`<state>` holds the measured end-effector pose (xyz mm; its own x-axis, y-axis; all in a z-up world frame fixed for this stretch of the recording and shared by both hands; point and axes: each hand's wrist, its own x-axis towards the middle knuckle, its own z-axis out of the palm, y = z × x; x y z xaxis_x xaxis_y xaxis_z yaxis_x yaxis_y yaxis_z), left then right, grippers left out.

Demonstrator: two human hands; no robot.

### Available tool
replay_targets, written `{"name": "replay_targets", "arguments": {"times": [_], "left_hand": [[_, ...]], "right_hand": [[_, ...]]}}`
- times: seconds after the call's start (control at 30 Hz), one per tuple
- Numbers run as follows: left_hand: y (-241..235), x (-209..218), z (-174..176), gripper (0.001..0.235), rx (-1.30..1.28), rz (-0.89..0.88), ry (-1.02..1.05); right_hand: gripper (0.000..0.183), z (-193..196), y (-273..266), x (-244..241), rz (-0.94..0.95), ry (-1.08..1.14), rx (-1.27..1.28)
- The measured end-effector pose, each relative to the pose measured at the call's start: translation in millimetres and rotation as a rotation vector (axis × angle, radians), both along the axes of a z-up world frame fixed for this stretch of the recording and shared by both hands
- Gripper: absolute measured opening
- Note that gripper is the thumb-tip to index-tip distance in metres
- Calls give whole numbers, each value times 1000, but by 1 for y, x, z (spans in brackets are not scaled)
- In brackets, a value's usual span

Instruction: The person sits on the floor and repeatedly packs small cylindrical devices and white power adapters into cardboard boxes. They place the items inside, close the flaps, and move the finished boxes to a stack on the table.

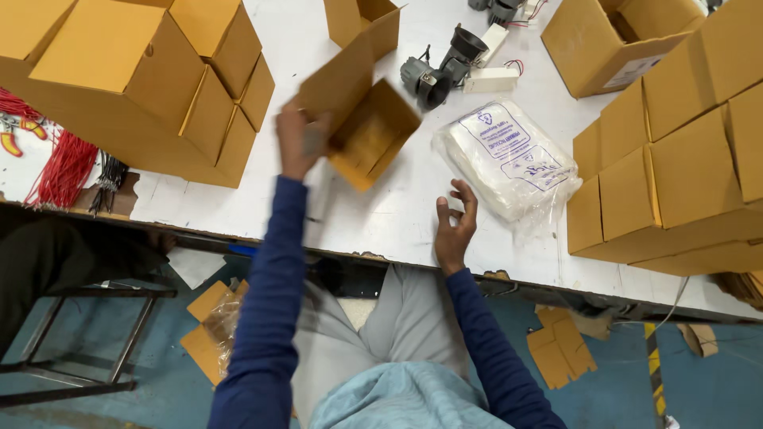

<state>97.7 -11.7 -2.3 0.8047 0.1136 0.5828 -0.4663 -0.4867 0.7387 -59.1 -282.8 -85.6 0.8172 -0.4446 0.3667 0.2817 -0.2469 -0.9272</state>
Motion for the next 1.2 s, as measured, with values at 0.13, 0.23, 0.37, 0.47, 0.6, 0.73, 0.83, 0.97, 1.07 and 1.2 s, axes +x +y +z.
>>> {"name": "replay_targets", "arguments": {"times": [0.13, 0.23, 0.37, 0.47, 0.6, 0.73, 0.83, 0.97, 1.07, 1.2], "left_hand": [[42, -32, 16, 46, -270, -149, 369], [35, -59, 10, 77, -134, 74, 213], [9, -111, -30, 105, 10, 115, -147], [18, -139, -55, 71, -754, 37, 504], [45, -172, -78, 47, -980, -21, 554], [61, -190, -81, 40, -1022, 152, 544], [81, -203, -64, 38, -1048, 229, 453], [97, -205, -62, 52, -1065, 111, 350], [104, -227, -96, 63, -1141, 197, 250], [65, -260, -144, 58, -1225, 113, 103]], "right_hand": [[71, 35, 18, 11, 147, -73, -72], [69, 64, 33, 46, 101, -154, -421], [51, 71, 38, 94, 204, 16, -318], [42, 42, 33, 104, 381, 170, 167], [34, -21, 35, 94, 539, 405, 339], [31, -56, 33, 131, 649, 519, 99], [50, -42, 20, 210, 147, 308, -173], [49, -7, 8, 283, -194, 456, -470], [37, -10, 24, 269, -158, 340, -597], [30, 7, 33, 203, -166, 18, -879]]}}
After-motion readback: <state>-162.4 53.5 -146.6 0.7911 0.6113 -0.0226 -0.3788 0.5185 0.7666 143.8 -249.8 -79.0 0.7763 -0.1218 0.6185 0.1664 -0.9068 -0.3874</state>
